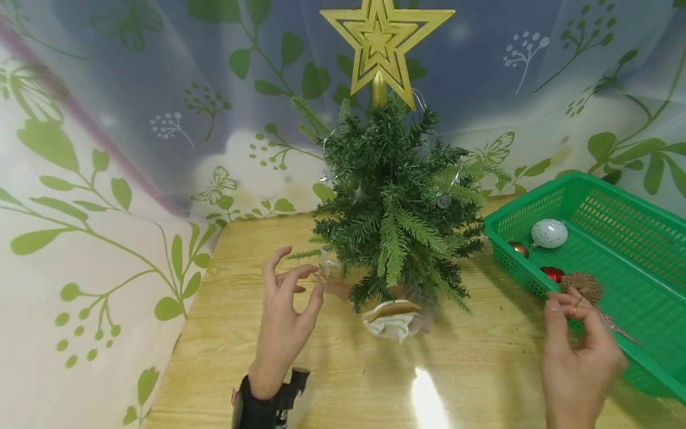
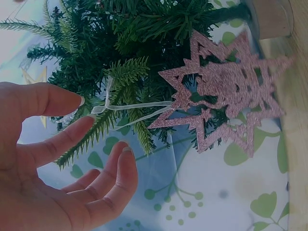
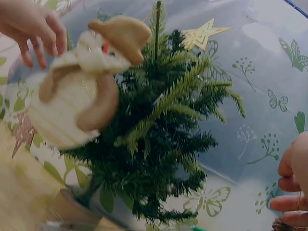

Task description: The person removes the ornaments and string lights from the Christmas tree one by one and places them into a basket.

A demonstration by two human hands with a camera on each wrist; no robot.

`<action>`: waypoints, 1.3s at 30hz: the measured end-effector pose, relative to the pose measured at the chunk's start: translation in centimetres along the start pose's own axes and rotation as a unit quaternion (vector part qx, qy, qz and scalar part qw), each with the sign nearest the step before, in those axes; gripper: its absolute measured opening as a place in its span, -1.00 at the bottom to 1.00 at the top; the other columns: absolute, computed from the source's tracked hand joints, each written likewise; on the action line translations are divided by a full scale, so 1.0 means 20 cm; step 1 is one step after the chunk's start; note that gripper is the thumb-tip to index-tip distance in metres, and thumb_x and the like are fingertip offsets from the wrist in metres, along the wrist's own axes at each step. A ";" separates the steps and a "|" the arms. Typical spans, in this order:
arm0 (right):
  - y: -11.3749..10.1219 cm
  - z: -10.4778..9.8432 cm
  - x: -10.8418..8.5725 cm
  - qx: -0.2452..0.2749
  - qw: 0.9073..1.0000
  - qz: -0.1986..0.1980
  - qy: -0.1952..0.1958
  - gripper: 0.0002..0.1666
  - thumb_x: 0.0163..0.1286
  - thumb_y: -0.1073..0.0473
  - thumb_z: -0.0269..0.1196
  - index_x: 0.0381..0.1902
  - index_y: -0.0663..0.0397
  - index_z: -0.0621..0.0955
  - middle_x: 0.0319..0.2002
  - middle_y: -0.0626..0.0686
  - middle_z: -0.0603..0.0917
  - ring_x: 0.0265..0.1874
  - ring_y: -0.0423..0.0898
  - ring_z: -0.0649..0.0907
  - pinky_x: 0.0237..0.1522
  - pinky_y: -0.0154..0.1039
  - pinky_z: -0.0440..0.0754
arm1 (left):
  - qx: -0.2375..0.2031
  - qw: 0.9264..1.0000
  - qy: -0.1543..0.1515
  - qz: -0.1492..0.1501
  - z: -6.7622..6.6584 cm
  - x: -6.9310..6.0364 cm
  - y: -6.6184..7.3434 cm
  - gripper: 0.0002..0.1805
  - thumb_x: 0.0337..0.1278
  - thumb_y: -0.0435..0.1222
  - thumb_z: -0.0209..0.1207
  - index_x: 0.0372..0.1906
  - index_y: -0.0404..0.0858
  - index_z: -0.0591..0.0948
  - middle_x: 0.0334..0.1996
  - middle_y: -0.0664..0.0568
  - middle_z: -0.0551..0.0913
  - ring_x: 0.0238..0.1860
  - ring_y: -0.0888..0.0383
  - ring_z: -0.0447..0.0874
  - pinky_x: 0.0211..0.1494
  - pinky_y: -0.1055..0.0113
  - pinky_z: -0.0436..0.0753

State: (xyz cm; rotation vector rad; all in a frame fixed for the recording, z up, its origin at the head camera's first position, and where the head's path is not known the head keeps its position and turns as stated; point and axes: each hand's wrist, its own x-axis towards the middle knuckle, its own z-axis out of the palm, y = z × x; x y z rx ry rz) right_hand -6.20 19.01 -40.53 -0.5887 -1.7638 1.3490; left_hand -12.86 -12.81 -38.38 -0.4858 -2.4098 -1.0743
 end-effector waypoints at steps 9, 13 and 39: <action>0.08 -0.02 0.04 -0.080 0.996 -0.025 0.020 -0.71 0.33 0.29 0.23 -0.59 -0.06 0.52 -0.31 -0.53 0.51 0.02 -0.42 0.52 0.26 -0.41 0.30 | 0.004 1.000 -0.005 -0.003 0.00 0.00 0.00 -0.77 0.23 -0.39 0.20 -0.02 -0.27 0.60 0.39 -0.17 0.12 -0.02 -0.02 0.52 -0.17 0.20 0.58; 0.11 -0.02 0.04 -0.137 0.990 -0.038 0.016 -0.72 0.32 0.25 0.26 -0.60 0.07 0.51 -0.32 -0.65 0.42 -0.13 -0.62 0.41 0.13 -0.51 0.30 | 0.008 1.000 -0.007 -0.001 0.01 0.00 0.00 -0.78 0.24 -0.38 0.20 -0.02 -0.26 0.60 0.38 -0.17 0.13 -0.03 -0.03 0.52 -0.20 0.20 0.57; 0.15 -0.06 0.03 -0.256 0.961 -0.079 -0.062 -0.76 0.29 0.28 0.15 -0.37 0.48 0.54 -0.08 0.46 0.52 0.12 0.45 0.34 0.35 0.17 -0.26 | -0.003 1.000 -0.004 0.019 0.01 0.01 -0.01 -0.78 0.18 -0.42 0.21 -0.05 -0.27 0.61 0.51 -0.08 -0.04 -0.02 -0.02 0.53 -0.30 0.24 0.52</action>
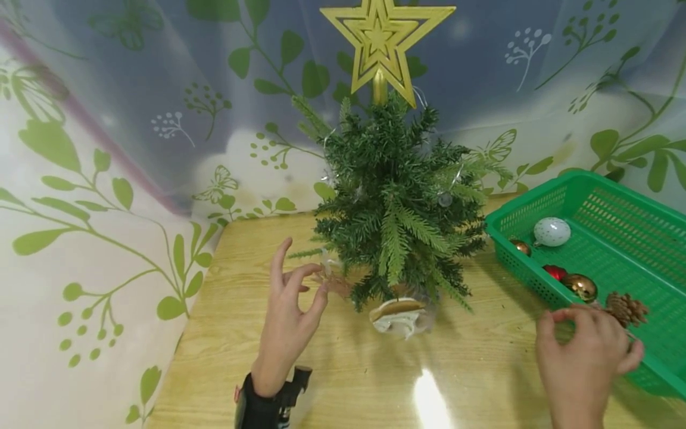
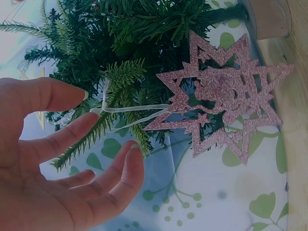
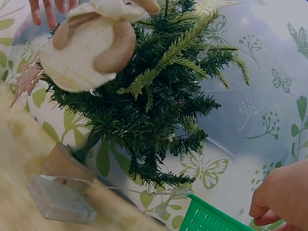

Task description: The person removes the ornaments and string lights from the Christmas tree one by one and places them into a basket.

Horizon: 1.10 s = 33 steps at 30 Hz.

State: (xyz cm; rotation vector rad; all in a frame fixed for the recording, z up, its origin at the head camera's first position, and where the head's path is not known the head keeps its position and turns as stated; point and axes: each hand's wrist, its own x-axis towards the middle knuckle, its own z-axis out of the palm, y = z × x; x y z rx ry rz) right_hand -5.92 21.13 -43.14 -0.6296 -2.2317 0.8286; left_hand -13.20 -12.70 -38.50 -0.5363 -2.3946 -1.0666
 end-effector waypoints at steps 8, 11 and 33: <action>0.02 0.01 -0.01 -0.053 0.997 0.003 -0.051 -0.74 0.28 0.26 0.10 -0.32 0.46 0.51 -0.03 0.55 0.44 0.29 0.42 0.20 0.25 0.41 -0.29 | -0.007 1.000 -0.010 0.010 0.00 0.01 -0.01 -0.78 0.20 -0.41 0.22 -0.05 -0.27 0.61 0.52 0.02 -0.02 0.04 0.01 0.53 -0.28 0.26 0.53; 0.02 0.01 -0.01 -0.069 0.996 0.001 -0.059 -0.76 0.27 0.28 0.09 -0.31 0.46 0.50 -0.02 0.57 0.43 0.30 0.41 0.17 0.24 0.43 -0.29 | -0.009 1.000 -0.010 0.015 -0.01 0.01 -0.01 -0.78 0.20 -0.42 0.22 -0.05 -0.28 0.61 0.51 0.03 0.01 0.01 0.02 0.53 -0.28 0.27 0.52; -0.02 0.00 -0.01 -0.007 1.000 0.011 -0.024 -0.67 0.20 0.29 0.11 -0.17 0.51 0.51 0.07 0.55 0.40 0.22 0.45 0.26 0.27 0.24 -0.11 | -0.042 0.997 0.044 0.050 -0.01 0.01 -0.01 -0.68 0.18 -0.49 0.17 0.05 -0.30 0.54 0.34 -0.14 0.25 -0.09 0.07 0.57 -0.11 0.23 0.60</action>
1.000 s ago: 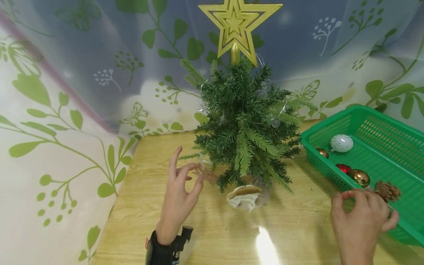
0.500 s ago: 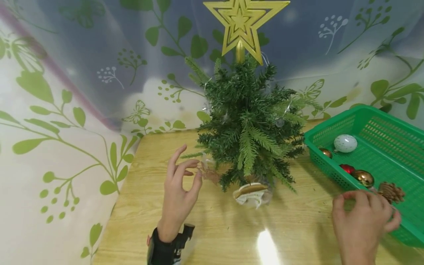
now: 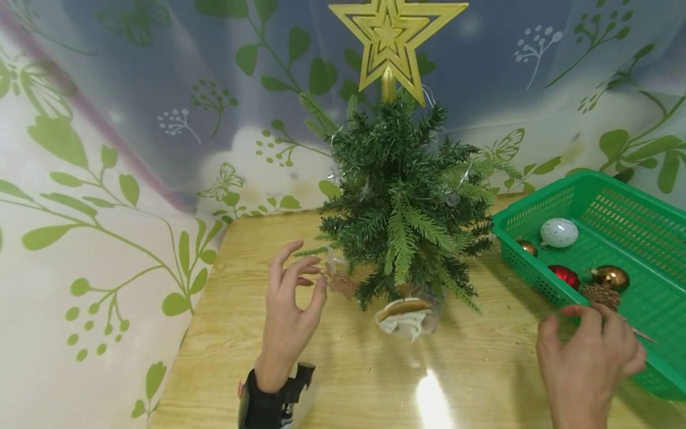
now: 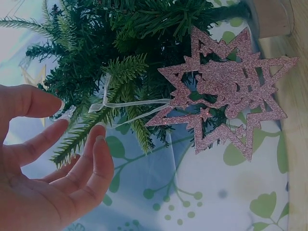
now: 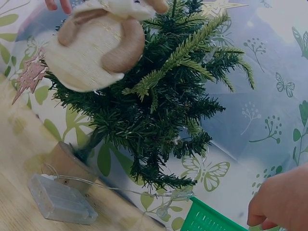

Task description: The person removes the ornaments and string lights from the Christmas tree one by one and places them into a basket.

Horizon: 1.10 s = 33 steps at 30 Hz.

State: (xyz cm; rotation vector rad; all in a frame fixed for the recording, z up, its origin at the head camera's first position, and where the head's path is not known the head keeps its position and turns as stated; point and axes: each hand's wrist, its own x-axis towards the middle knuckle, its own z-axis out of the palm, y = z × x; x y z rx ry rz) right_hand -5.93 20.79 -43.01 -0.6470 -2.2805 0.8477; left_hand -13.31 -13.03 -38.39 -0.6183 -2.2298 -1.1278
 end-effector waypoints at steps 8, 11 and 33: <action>0.00 0.00 0.00 0.000 1.000 0.000 -0.006 -0.54 0.20 0.28 0.11 0.03 0.49 0.47 0.04 0.55 0.43 0.22 0.47 0.26 0.31 0.18 -0.11 | 0.004 1.000 -0.005 0.014 0.00 0.00 -0.01 -0.72 0.19 -0.49 0.18 0.01 -0.32 0.55 0.28 -0.22 0.31 -0.16 0.00 0.57 -0.15 0.17 0.61; -0.01 0.00 0.00 0.006 1.000 -0.006 -0.008 -0.54 0.19 0.30 0.13 0.02 0.47 0.47 0.07 0.57 0.42 0.24 0.47 0.24 0.31 0.18 -0.11 | 0.007 1.000 -0.004 0.018 -0.01 0.00 0.00 -0.74 0.19 -0.50 0.17 -0.01 -0.35 0.56 0.27 -0.21 0.33 -0.14 0.03 0.58 -0.15 0.19 0.61; -0.09 0.01 -0.02 0.093 0.957 0.030 -0.273 -0.59 0.48 -0.02 0.12 0.11 0.13 0.52 0.04 -0.07 0.60 -0.02 -0.24 0.60 -0.17 -0.31 0.57 | -0.009 1.000 -0.011 0.021 0.00 0.00 0.00 -0.80 0.22 -0.48 0.16 -0.07 -0.32 0.60 0.06 -0.12 0.52 -0.22 0.12 0.61 -0.19 0.29 0.62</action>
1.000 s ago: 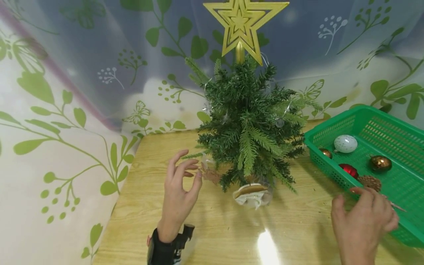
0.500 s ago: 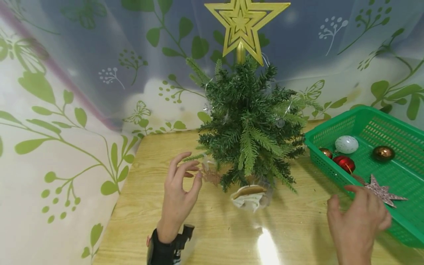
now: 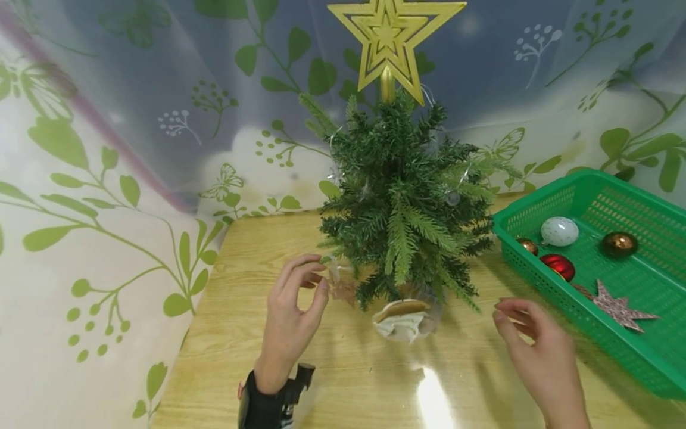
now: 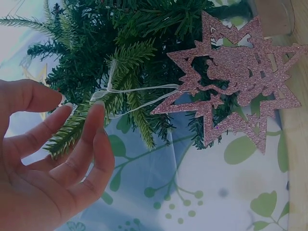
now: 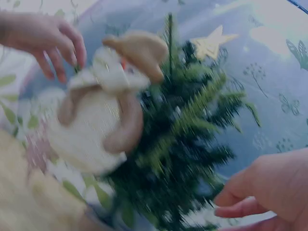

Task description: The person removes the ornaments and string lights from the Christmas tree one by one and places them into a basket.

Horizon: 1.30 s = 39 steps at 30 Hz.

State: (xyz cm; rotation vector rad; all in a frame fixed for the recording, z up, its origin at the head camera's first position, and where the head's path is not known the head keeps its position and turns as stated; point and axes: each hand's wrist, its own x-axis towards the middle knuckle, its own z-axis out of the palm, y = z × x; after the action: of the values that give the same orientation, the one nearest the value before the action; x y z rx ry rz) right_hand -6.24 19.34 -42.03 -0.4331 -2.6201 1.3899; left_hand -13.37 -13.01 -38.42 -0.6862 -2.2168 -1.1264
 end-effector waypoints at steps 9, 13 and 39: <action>-0.18 0.12 -0.10 0.257 0.953 -0.123 -0.100 -0.70 0.47 0.33 0.09 0.11 0.32 0.53 0.09 -0.18 0.62 0.10 -0.38 0.54 -0.02 -0.54 0.50 | -0.001 1.000 0.002 0.004 0.00 0.00 0.00 -0.81 0.24 -0.46 0.16 -0.06 -0.31 0.60 0.05 -0.11 0.53 -0.20 0.12 0.60 -0.20 0.30 0.62; -0.25 0.16 -0.14 0.216 0.964 -0.139 -0.074 -0.69 0.50 0.30 0.05 0.10 0.33 0.55 0.11 -0.18 0.61 0.16 -0.38 0.48 0.02 -0.56 0.46 | 0.002 1.000 -0.001 0.004 0.00 0.00 0.01 -0.81 0.26 -0.50 0.11 -0.06 -0.33 0.59 0.04 -0.11 0.54 -0.16 0.11 0.59 -0.19 0.31 0.62; -0.39 0.28 -0.21 0.223 0.945 -0.237 -0.042 -0.58 0.38 0.54 0.05 0.15 0.24 0.54 0.09 0.05 0.54 0.06 -0.19 0.52 0.02 -0.50 0.46 | 0.003 1.000 -0.017 0.004 -0.01 0.00 0.01 -0.86 0.29 -0.44 0.11 -0.11 -0.29 0.62 -0.18 -0.01 0.62 -0.21 0.17 0.61 -0.18 0.34 0.60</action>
State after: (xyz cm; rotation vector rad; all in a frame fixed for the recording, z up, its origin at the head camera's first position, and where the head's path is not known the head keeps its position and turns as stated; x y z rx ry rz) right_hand -5.20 9.38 -38.66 0.3006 -2.1490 1.7595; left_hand -13.20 -13.16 -38.29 -0.7162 -2.2429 -1.1109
